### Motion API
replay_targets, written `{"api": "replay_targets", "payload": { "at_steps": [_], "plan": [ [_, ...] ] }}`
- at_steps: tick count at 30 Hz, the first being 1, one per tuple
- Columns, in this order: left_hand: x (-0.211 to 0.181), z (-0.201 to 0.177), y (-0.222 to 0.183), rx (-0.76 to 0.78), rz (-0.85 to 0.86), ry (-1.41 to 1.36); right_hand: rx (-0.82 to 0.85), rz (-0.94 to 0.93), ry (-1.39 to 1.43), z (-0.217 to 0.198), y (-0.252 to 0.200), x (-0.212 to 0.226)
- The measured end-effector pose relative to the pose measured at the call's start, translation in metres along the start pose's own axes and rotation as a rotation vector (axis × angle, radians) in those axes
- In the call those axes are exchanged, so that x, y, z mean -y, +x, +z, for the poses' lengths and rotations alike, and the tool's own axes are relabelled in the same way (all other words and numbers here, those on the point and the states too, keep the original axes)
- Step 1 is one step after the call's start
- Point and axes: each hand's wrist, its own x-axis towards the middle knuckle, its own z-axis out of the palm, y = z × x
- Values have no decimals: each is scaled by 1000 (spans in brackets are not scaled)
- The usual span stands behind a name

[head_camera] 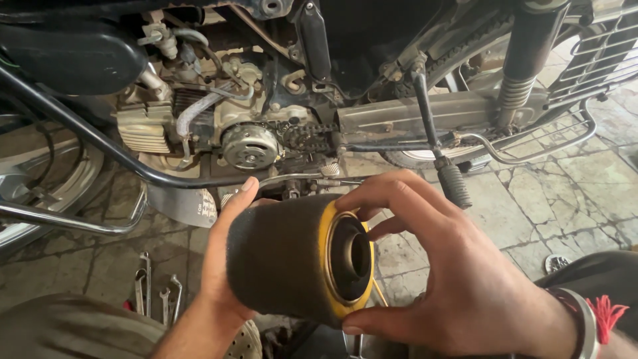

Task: Cleaning and assembling the air filter and its housing on a motorcycle.

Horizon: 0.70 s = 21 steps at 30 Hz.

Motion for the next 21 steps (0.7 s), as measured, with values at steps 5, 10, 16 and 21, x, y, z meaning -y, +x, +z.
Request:
{"api": "replay_targets", "payload": {
  "at_steps": [5,10,16,21],
  "plan": [
    [3,5,-1,-81,2,62,-23,33,-41,4,-1,-3],
    [12,-7,1,-2,55,56,-85,-34,-136,16,-4,-6],
    [11,-7,0,-38,77,85,-84,-15,-131,22,-4,-9],
    [-1,10,-3,-136,12,68,-57,-145,-152,7,-2,-3]
  ]
}}
